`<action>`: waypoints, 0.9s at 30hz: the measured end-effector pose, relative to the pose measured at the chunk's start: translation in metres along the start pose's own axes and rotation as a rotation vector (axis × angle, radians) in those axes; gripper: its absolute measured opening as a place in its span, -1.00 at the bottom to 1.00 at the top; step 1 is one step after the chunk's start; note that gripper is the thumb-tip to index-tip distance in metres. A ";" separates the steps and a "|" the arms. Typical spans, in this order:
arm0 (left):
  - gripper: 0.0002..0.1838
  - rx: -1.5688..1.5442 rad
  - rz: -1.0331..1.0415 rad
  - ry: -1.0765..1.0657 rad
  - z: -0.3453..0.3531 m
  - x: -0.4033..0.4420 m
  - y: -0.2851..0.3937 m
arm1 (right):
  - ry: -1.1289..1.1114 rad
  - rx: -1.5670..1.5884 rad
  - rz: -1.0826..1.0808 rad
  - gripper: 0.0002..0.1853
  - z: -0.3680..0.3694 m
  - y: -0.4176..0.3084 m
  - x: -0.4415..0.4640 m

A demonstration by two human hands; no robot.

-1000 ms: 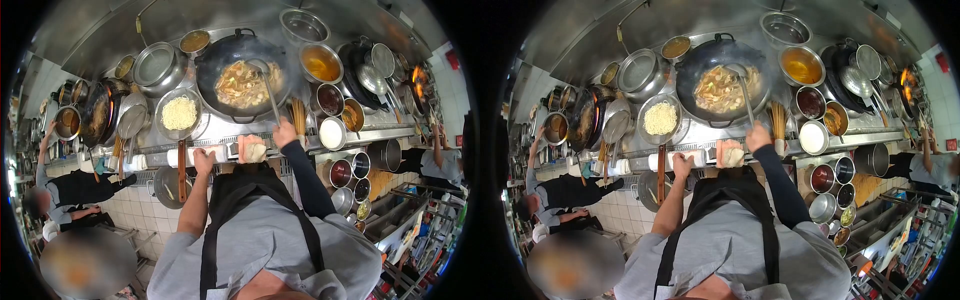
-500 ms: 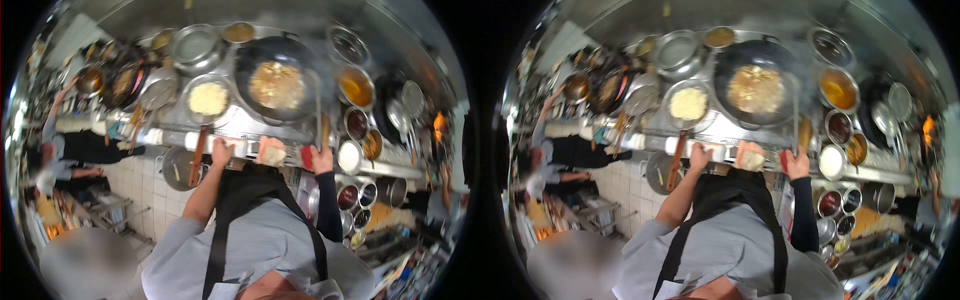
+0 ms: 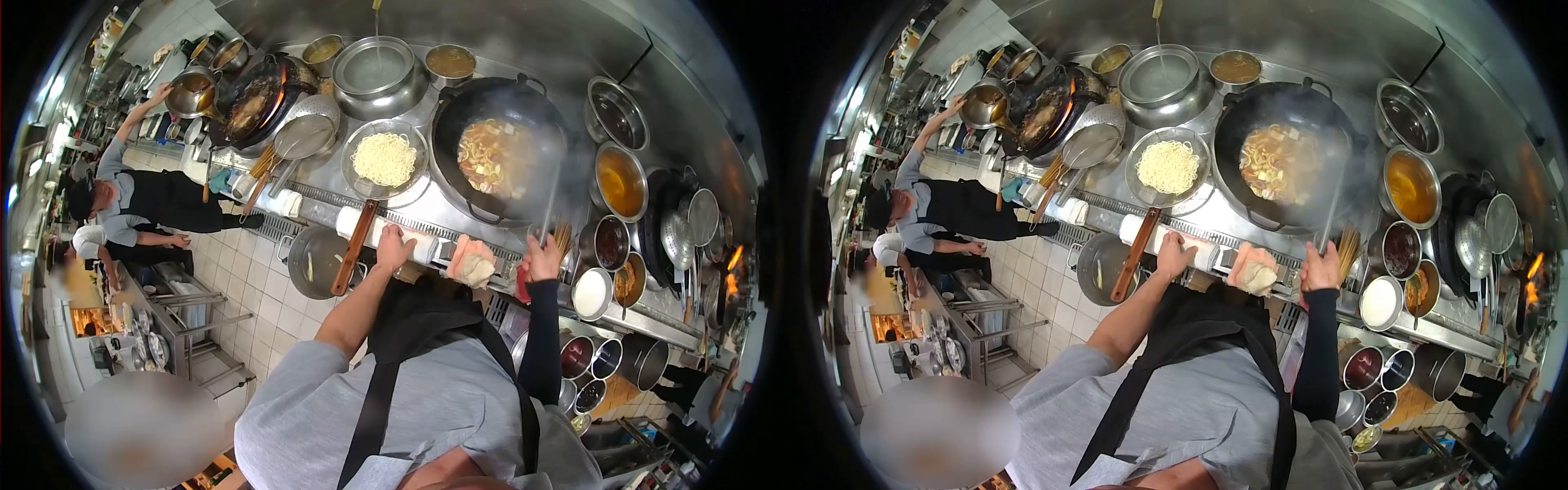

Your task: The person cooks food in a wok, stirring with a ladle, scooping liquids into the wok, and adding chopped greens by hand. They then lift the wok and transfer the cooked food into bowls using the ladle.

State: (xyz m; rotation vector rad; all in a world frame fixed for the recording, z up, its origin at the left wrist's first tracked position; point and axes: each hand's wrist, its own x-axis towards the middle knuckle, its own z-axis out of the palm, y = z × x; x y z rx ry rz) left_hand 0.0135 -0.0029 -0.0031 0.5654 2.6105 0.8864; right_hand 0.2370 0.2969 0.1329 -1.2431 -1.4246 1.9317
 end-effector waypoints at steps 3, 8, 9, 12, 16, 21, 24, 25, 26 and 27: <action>-0.51 -0.002 0.002 -0.008 0.001 0.000 0.001 | -0.130 0.049 0.100 -0.78 0.011 0.008 0.033; -0.50 -0.011 -0.014 -0.016 -0.002 -0.001 0.003 | -0.360 0.409 0.429 -0.70 0.008 0.008 0.029; -0.50 0.024 0.039 0.000 0.004 0.004 -0.007 | -0.344 0.360 0.442 -0.68 -0.002 0.005 0.022; -0.52 -0.007 0.016 -0.014 0.004 0.004 -0.003 | -0.328 -0.213 0.084 -0.70 -0.029 -0.002 -0.026; -0.51 -0.009 0.047 0.014 0.005 0.002 -0.004 | -0.290 -0.344 0.148 -0.72 -0.049 -0.044 -0.075; -0.49 0.026 0.040 -0.005 0.003 0.003 -0.004 | -0.105 -0.639 -0.121 -0.62 -0.032 0.041 -0.016; -0.48 0.032 0.022 -0.014 0.007 0.006 -0.009 | -0.020 -0.858 -0.290 -0.55 -0.002 0.033 -0.029; -0.48 0.023 0.035 -0.008 0.009 0.008 -0.007 | -0.046 -0.792 -0.344 -0.54 -0.006 0.030 -0.036; -0.49 0.017 0.037 0.003 0.011 0.006 -0.008 | -0.084 -0.722 -0.393 -0.54 -0.011 0.032 -0.043; -0.49 0.013 0.031 0.026 0.010 0.004 -0.009 | -0.155 -0.621 -0.265 -0.54 -0.030 0.037 -0.045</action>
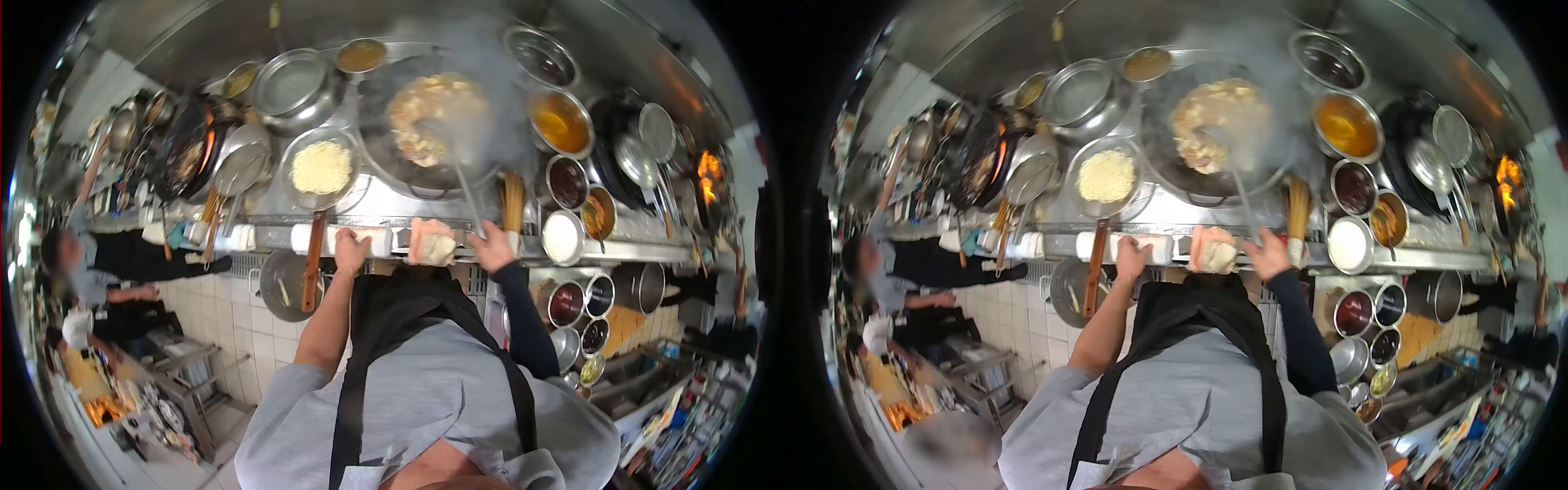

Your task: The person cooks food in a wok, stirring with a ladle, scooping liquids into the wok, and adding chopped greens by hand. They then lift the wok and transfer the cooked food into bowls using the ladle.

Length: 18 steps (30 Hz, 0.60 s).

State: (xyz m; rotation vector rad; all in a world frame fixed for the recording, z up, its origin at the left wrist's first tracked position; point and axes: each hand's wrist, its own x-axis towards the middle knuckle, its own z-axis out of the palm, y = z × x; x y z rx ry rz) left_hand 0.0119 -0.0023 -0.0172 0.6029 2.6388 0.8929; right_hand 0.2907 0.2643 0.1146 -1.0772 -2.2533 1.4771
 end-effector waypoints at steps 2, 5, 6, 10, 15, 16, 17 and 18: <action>-0.50 -0.011 0.008 0.000 0.000 0.001 -0.003 | -0.077 0.046 0.103 -0.52 -0.023 0.019 0.012; -0.50 -0.023 -0.011 -0.002 -0.001 -0.001 0.000 | 0.037 -0.170 0.063 -0.49 -0.029 0.014 0.031; -0.50 -0.020 -0.029 -0.019 -0.006 -0.003 0.005 | 0.098 -0.259 -0.004 -0.51 -0.021 0.005 0.038; -0.50 -0.015 -0.019 -0.035 -0.010 -0.002 0.008 | 0.142 -0.252 0.001 -0.55 0.020 -0.023 0.064; -0.46 0.007 0.012 0.001 -0.008 -0.003 0.004 | 0.076 -0.435 -0.045 -0.53 0.008 -0.020 0.031; -0.46 -0.004 -0.009 -0.016 -0.006 -0.003 0.003 | 0.062 -0.431 -0.048 -0.53 0.001 -0.031 0.013; -0.47 -0.015 -0.030 -0.033 -0.005 -0.003 0.002 | 0.050 -0.350 -0.106 -0.51 -0.005 -0.025 -0.001; -0.48 -0.011 -0.019 -0.034 -0.005 -0.003 0.002 | 0.042 -0.271 -0.163 -0.51 -0.009 -0.021 -0.011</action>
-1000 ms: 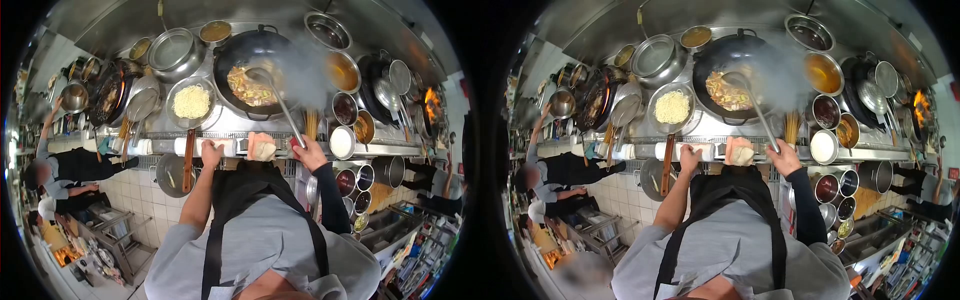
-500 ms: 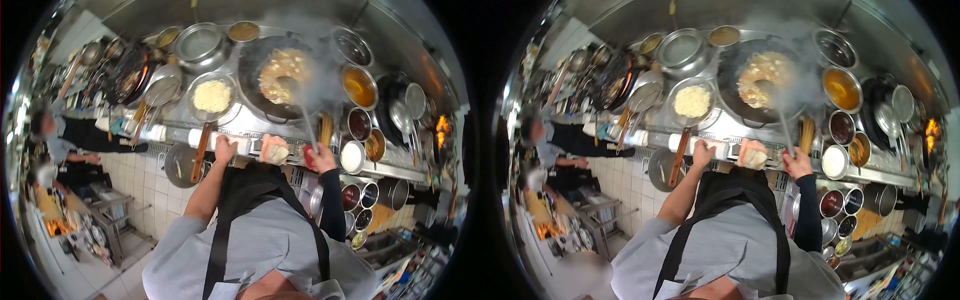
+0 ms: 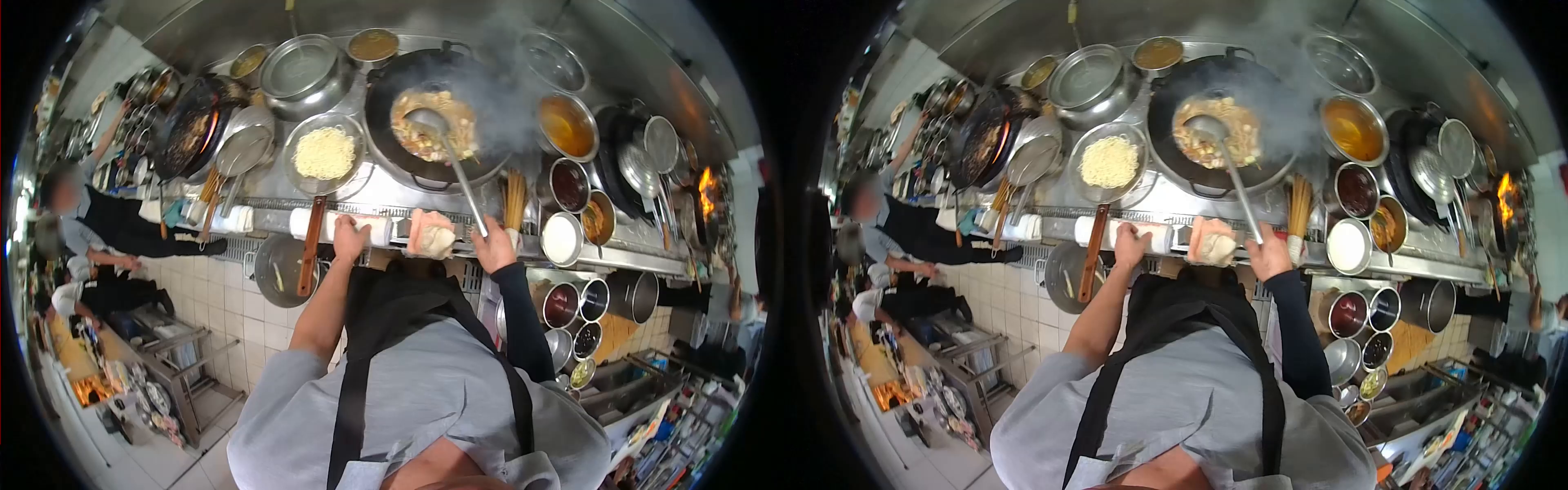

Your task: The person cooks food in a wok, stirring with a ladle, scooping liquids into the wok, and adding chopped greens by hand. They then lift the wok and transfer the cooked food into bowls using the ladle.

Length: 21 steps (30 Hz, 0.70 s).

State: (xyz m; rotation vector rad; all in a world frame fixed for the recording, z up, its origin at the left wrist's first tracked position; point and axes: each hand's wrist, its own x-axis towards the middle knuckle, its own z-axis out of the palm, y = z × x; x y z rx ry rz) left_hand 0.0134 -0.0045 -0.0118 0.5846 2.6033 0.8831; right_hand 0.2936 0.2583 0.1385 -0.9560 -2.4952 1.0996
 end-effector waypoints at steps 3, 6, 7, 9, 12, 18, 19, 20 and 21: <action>-0.49 -0.005 -0.006 0.006 0.001 0.000 0.001 | -0.204 0.405 0.331 -0.53 -0.013 -0.001 0.005; -0.49 0.015 -0.012 -0.009 0.000 0.002 0.002 | -0.077 0.250 0.366 -0.61 0.016 0.025 0.025; -0.49 0.034 0.027 0.016 0.001 0.002 0.000 | 0.064 -0.015 0.184 -0.61 0.022 0.019 0.030; -0.49 0.019 0.016 -0.005 0.001 0.004 -0.002 | 0.108 -0.030 0.185 -0.53 0.009 0.014 0.023; -0.49 0.012 0.009 0.002 0.002 0.003 -0.002 | -0.087 -0.141 0.380 -0.41 -0.068 -0.009 0.005; -0.50 -0.004 0.010 0.037 0.005 0.001 -0.004 | -0.245 -0.368 0.189 -0.39 -0.227 -0.037 -0.053; -0.50 0.003 0.016 0.042 0.006 0.002 -0.004 | -0.260 -0.387 0.197 -0.39 -0.232 -0.039 -0.054; -0.50 0.009 0.023 0.046 0.007 0.003 -0.004 | -0.256 -0.429 0.186 -0.39 -0.223 -0.029 -0.052; -0.50 0.018 0.029 0.049 0.007 0.003 -0.006 | -0.252 -0.469 0.177 -0.40 -0.206 -0.011 -0.047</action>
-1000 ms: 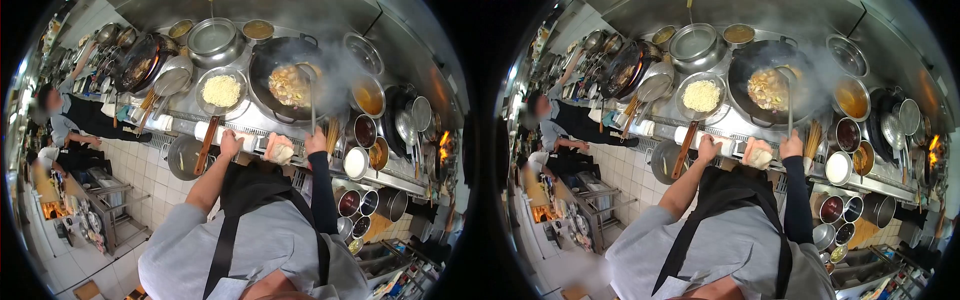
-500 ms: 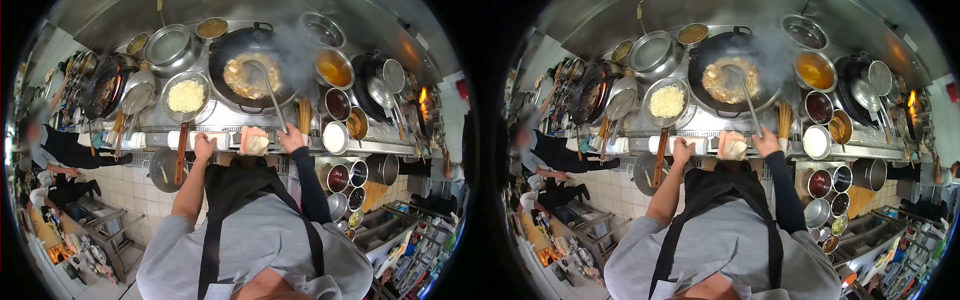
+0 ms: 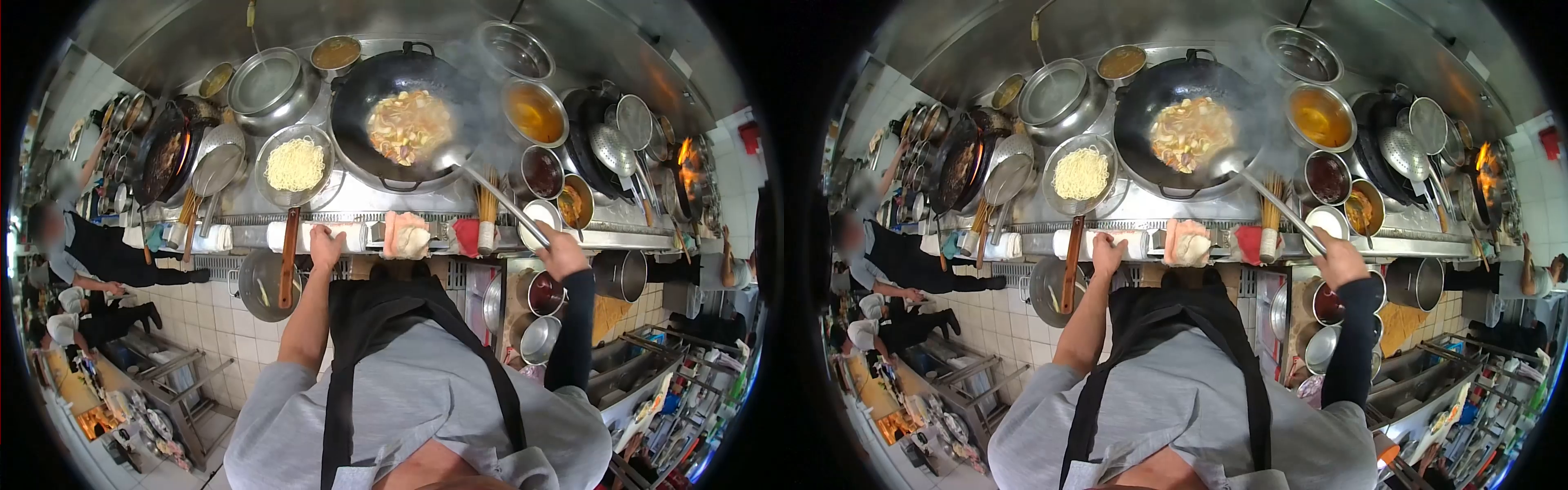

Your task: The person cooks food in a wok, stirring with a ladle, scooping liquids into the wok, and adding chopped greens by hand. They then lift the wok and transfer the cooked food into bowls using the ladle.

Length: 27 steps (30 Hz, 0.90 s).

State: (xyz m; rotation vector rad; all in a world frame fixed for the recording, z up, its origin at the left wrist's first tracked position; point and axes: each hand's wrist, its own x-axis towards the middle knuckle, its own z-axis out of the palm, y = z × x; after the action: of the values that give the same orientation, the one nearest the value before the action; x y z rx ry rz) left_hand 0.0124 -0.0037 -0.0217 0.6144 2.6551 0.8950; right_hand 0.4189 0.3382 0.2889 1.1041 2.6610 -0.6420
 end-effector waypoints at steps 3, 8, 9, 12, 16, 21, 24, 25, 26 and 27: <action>-0.48 0.020 0.000 -0.023 0.000 0.003 -0.003 | 0.064 0.212 -0.023 -0.41 0.089 0.024 0.065; -0.47 0.017 0.002 0.007 0.006 0.004 -0.011 | 0.092 1.247 0.151 -0.62 0.192 -0.029 0.134; -0.47 0.006 0.003 0.014 0.008 0.004 -0.012 | 0.219 1.274 0.177 -0.67 0.187 -0.061 0.134; -0.46 0.046 -0.011 0.012 0.006 0.002 -0.007 | 0.363 1.007 0.128 -0.71 0.238 -0.073 0.187; -0.46 -0.004 -0.043 0.000 0.005 -0.002 -0.008 | -0.166 1.665 0.153 -0.74 0.155 -0.074 0.190; -0.48 -0.023 -0.043 -0.008 0.000 -0.004 0.002 | 0.384 1.021 0.179 -0.84 0.166 -0.126 0.218; -0.49 -0.037 -0.035 0.004 0.002 -0.003 -0.001 | 0.220 1.143 0.141 -0.74 0.157 -0.131 0.229; -0.49 -0.021 -0.031 0.007 0.002 -0.004 -0.003 | 0.085 1.093 0.126 -0.68 0.152 -0.129 0.225; -0.49 -0.006 -0.023 0.008 0.003 -0.003 -0.006 | -0.044 1.040 0.113 -0.62 0.146 -0.119 0.222; -0.49 0.007 -0.015 0.010 0.004 -0.002 -0.006 | -0.172 0.982 0.099 -0.55 0.141 -0.107 0.220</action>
State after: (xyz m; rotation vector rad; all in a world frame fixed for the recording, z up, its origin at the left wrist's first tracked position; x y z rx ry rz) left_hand 0.0136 -0.0067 -0.0283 0.5930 2.6693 0.8872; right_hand 0.1892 0.3439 0.1250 1.2503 2.0834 -2.0168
